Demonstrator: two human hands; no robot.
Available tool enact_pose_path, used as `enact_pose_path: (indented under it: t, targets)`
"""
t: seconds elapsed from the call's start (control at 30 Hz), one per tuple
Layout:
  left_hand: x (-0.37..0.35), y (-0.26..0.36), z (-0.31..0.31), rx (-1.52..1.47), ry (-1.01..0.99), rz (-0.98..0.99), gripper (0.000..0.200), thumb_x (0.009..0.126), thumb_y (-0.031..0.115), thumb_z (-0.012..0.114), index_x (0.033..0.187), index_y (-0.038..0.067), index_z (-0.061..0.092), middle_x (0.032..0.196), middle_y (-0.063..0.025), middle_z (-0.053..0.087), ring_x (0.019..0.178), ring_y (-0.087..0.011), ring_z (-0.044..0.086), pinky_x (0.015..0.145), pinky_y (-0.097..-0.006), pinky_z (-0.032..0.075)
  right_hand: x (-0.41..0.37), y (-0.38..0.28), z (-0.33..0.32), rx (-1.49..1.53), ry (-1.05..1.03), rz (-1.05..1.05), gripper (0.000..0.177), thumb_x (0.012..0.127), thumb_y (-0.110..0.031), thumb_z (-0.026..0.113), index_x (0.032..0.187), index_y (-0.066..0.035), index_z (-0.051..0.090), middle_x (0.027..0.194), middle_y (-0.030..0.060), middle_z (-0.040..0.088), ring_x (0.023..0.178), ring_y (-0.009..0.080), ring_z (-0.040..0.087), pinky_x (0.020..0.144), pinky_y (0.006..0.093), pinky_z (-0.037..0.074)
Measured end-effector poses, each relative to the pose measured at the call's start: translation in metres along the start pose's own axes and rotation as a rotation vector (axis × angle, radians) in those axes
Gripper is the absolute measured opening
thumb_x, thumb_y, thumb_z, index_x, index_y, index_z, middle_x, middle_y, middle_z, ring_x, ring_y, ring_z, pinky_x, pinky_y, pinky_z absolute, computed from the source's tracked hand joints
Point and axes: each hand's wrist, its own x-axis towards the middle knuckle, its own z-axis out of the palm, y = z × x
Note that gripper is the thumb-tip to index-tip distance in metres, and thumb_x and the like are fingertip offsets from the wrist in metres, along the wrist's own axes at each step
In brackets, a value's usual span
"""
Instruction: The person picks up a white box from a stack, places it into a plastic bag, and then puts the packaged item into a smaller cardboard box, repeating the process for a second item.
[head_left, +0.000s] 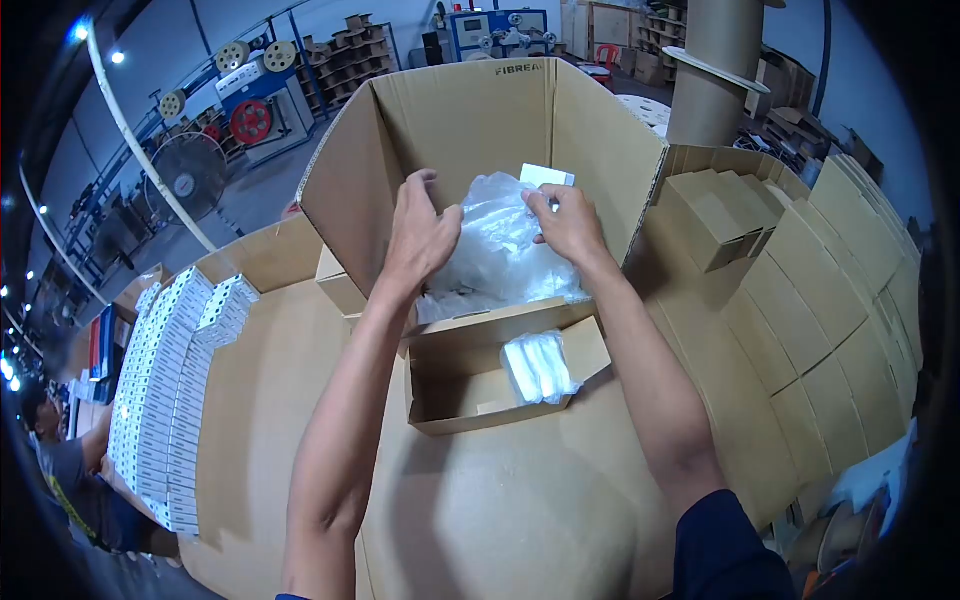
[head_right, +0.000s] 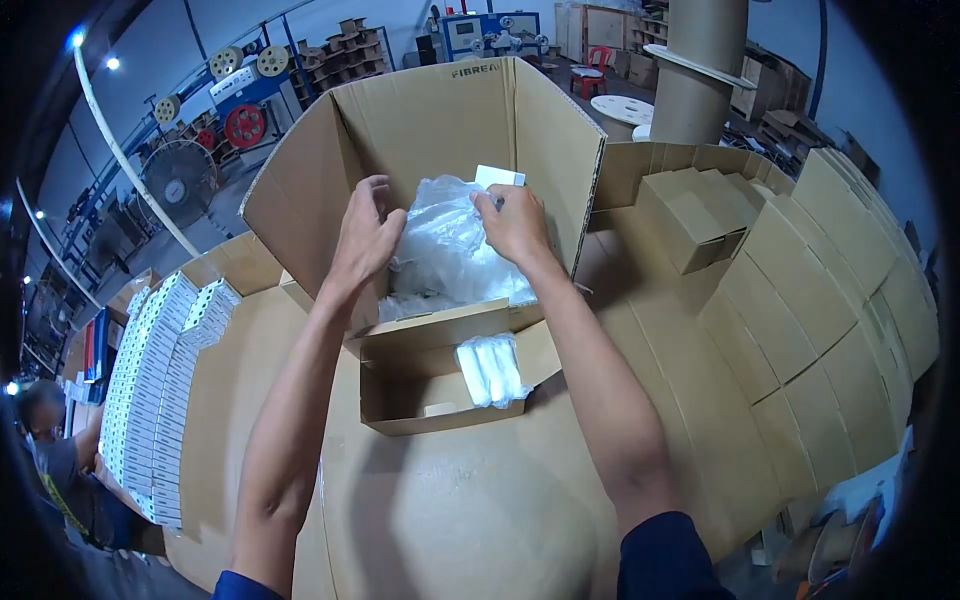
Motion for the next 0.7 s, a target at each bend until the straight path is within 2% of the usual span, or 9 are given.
enact_pose_path:
  t: [0.07, 0.1, 0.2, 0.23, 0.27, 0.33, 0.47, 0.6, 0.7]
  targets:
    - [0.005, 0.037, -0.023, -0.138, -0.196, -0.110, 0.061, 0.091, 0.036, 0.071, 0.133, -0.003, 0.053, 0.109, -0.0215, 0.070, 0.107, -0.0347, 0.068, 0.098, -0.0408, 0.053, 0.002, 0.001, 0.000, 0.037, -0.017, -0.055, 0.034, 0.099, -0.029, 0.067, 0.089, 0.003, 0.072, 0.076, 0.0056, 0.064, 0.068, 0.0115, 0.063, 0.059, 0.0294, 0.060]
    - [0.003, 0.046, -0.028, -0.153, -0.207, -0.035, 0.056, 0.094, 0.045, 0.071, 0.123, -0.002, 0.062, 0.096, -0.0157, 0.071, 0.093, -0.0266, 0.070, 0.086, -0.0382, 0.056, -0.002, -0.004, 0.001, 0.050, 0.020, -0.218, 0.037, 0.096, -0.032, 0.069, 0.080, 0.001, 0.069, 0.060, 0.0110, 0.064, 0.052, 0.0212, 0.067, 0.061, 0.0376, 0.052]
    - [0.010, 0.058, -0.042, -0.354, -0.378, -0.255, 0.039, 0.100, 0.037, 0.066, 0.109, -0.001, 0.070, 0.080, -0.0066, 0.067, 0.076, -0.0145, 0.066, 0.070, -0.0316, 0.054, -0.022, -0.025, -0.016, -0.005, -0.077, -0.280, 0.039, 0.094, -0.034, 0.073, 0.078, 0.001, 0.069, 0.059, 0.0103, 0.063, 0.052, 0.0182, 0.065, 0.061, 0.0363, 0.052]
    - [0.004, 0.067, -0.048, -0.389, -0.313, -0.240, 0.034, 0.104, 0.030, 0.061, 0.100, -0.002, 0.071, 0.071, 0.0002, 0.059, 0.065, -0.0064, 0.056, 0.060, -0.0261, 0.047, -0.030, -0.033, -0.024, 0.017, -0.137, -0.243, 0.043, 0.095, -0.035, 0.074, 0.072, 0.001, 0.067, 0.061, 0.0057, 0.062, 0.054, 0.0132, 0.062, 0.058, 0.0340, 0.050]
    - [-0.001, 0.073, -0.059, -0.364, -0.289, -0.239, 0.033, 0.105, 0.031, 0.060, 0.096, 0.000, 0.070, 0.071, 0.0021, 0.056, 0.063, -0.0061, 0.050, 0.058, -0.0250, 0.042, -0.036, -0.035, -0.030, 0.105, -0.168, -0.227, 0.044, 0.096, -0.035, 0.073, 0.071, 0.001, 0.067, 0.061, 0.0041, 0.061, 0.056, 0.0120, 0.061, 0.057, 0.0336, 0.050]
    - [-0.014, 0.072, -0.076, -0.473, -0.298, -0.243, 0.035, 0.106, 0.031, 0.059, 0.092, 0.001, 0.068, 0.072, 0.0059, 0.054, 0.064, -0.0041, 0.044, 0.058, -0.0235, 0.037, -0.051, -0.042, -0.041, 0.282, -0.242, -0.197, 0.046, 0.098, -0.036, 0.071, 0.069, 0.000, 0.065, 0.063, 0.0009, 0.059, 0.058, 0.0096, 0.060, 0.056, 0.0327, 0.049]
    - [-0.062, 0.090, -0.120, -0.677, -0.273, -0.256, 0.036, 0.107, 0.027, 0.058, 0.085, -0.001, 0.063, 0.072, 0.0064, 0.051, 0.068, -0.0047, 0.042, 0.060, -0.0247, 0.037, -0.100, -0.065, -0.061, 0.384, -0.259, -0.183, 0.044, 0.100, -0.034, 0.070, 0.067, -0.007, 0.059, 0.066, -0.0059, 0.049, 0.064, 0.0046, 0.040, 0.060, 0.0255, 0.035]
    - [-0.122, 0.111, -0.150, -0.712, -0.171, -0.240, 0.027, 0.107, 0.021, 0.057, 0.092, 0.000, 0.063, 0.078, 0.0044, 0.055, 0.074, -0.0033, 0.045, 0.064, -0.0239, 0.040, -0.154, -0.076, -0.066, 0.519, -0.243, -0.153, 0.043, 0.100, -0.034, 0.070, 0.067, -0.008, 0.061, 0.067, -0.0058, 0.050, 0.065, 0.0039, 0.042, 0.060, 0.0232, 0.034]
    - [-0.175, 0.132, -0.168, -0.845, -0.071, -0.404, 0.026, 0.109, 0.022, 0.053, 0.095, 0.001, 0.061, 0.083, 0.0040, 0.056, 0.076, -0.0037, 0.046, 0.066, -0.0235, 0.040, -0.203, -0.066, -0.056, 0.678, -0.191, -0.046, 0.043, 0.102, -0.039, 0.066, 0.081, -0.001, 0.070, 0.073, -0.0003, 0.063, 0.068, 0.0064, 0.055, 0.063, 0.0239, 0.044]
